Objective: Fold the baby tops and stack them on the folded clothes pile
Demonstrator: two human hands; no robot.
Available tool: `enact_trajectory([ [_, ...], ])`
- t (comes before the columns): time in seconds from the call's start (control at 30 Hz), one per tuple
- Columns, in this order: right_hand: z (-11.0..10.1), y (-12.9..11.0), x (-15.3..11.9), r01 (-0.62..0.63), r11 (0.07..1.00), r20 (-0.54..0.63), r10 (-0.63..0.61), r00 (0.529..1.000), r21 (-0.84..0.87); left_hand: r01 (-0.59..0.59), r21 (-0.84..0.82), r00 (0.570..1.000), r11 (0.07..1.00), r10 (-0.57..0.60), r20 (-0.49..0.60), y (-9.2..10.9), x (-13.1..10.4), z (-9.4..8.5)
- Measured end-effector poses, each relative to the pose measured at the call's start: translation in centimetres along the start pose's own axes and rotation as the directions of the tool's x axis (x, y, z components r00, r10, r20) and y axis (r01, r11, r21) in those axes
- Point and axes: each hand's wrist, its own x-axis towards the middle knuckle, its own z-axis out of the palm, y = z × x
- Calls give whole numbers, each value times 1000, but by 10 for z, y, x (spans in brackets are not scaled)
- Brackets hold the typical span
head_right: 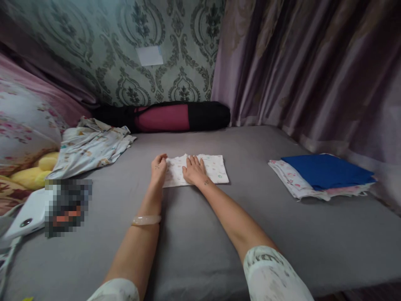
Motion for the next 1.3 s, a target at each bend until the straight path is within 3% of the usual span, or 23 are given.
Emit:
enact_trajectory([
  [0.13,-2,-32,2,115,993,-62,-114,992,17,84,-66,995,994,-87,-56,-1,5,-5],
  [0.27,12,-60,2,228,973,-56,-227,972,32,101,-18,993,995,-102,-57,0,5,-8],
  [0.4,24,-62,2,247,968,-88,-244,966,31,74,30,997,997,-73,-40,4,3,-7],
  [0.5,22,-57,5,264,961,-51,-260,964,85,31,9,1000,999,-31,3,8,0,-5],
  [0.63,6,-41,7,205,958,-12,-207,978,203,-54,101,998,993,51,32,15,-6,-3],
  [0.73,-5,-13,4,118,981,-94,-104,990,152,-173,274,982,946,146,116,19,-13,2],
  [0.8,-11,13,0,63,994,-130,-51,990,93,-306,389,939,869,209,272,19,-18,8],
  [0.87,-14,40,-5,17,999,-123,-13,992,33,-440,471,869,764,232,437,17,-24,15],
  [0.93,-16,63,-9,-27,1000,-89,26,996,-13,-517,529,821,673,213,530,14,-28,22],
  [1.07,-17,87,-12,-59,998,-16,58,998,-28,-522,598,817,609,156,555,8,-32,29],
  [1.3,-16,95,-8,-24,1000,-47,25,999,10,-493,640,838,589,124,531,10,-31,27],
])
